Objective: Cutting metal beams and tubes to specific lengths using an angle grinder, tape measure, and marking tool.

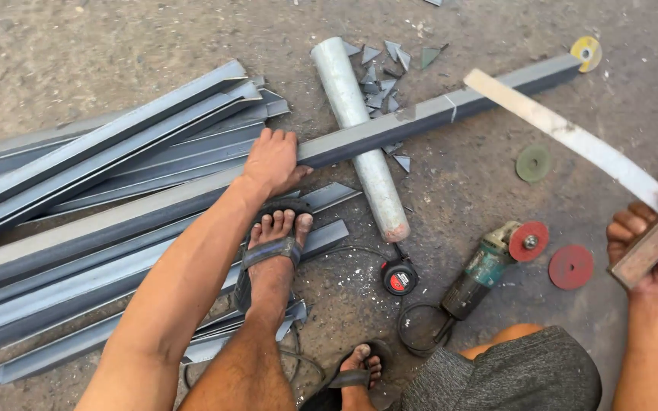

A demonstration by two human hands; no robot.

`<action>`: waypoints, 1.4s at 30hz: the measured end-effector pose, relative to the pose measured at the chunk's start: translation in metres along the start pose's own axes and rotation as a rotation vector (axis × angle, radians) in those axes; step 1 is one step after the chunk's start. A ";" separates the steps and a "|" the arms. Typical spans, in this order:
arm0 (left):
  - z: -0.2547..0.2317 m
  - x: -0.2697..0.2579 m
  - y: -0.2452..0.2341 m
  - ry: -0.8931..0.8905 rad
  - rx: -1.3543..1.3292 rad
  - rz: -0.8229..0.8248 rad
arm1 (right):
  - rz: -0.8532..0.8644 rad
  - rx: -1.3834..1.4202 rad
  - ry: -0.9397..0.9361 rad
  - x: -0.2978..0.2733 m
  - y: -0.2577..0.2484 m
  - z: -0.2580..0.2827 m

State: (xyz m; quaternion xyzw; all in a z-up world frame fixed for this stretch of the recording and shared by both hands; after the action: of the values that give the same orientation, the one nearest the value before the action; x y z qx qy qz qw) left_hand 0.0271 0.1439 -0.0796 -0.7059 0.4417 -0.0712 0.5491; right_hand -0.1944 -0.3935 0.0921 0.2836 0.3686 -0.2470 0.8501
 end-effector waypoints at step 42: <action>0.035 -0.153 -0.034 -0.048 0.193 -0.241 | -0.805 -1.288 0.019 0.187 -0.053 -0.031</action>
State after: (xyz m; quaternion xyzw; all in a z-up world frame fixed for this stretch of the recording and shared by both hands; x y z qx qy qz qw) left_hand -0.0260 0.2765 -0.0058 -0.6992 0.3316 -0.1617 0.6124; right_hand -0.1294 -0.4500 -0.0844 -0.4229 0.5223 -0.2717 0.6889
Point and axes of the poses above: each hand's wrist, its own x-axis towards the middle knuckle, its own y-axis out of the palm, z = x × y, the point moved 7 cm from there along x, towards the middle knuckle, and after that the axes turned 15 degrees about y, right-handed, at the moved point
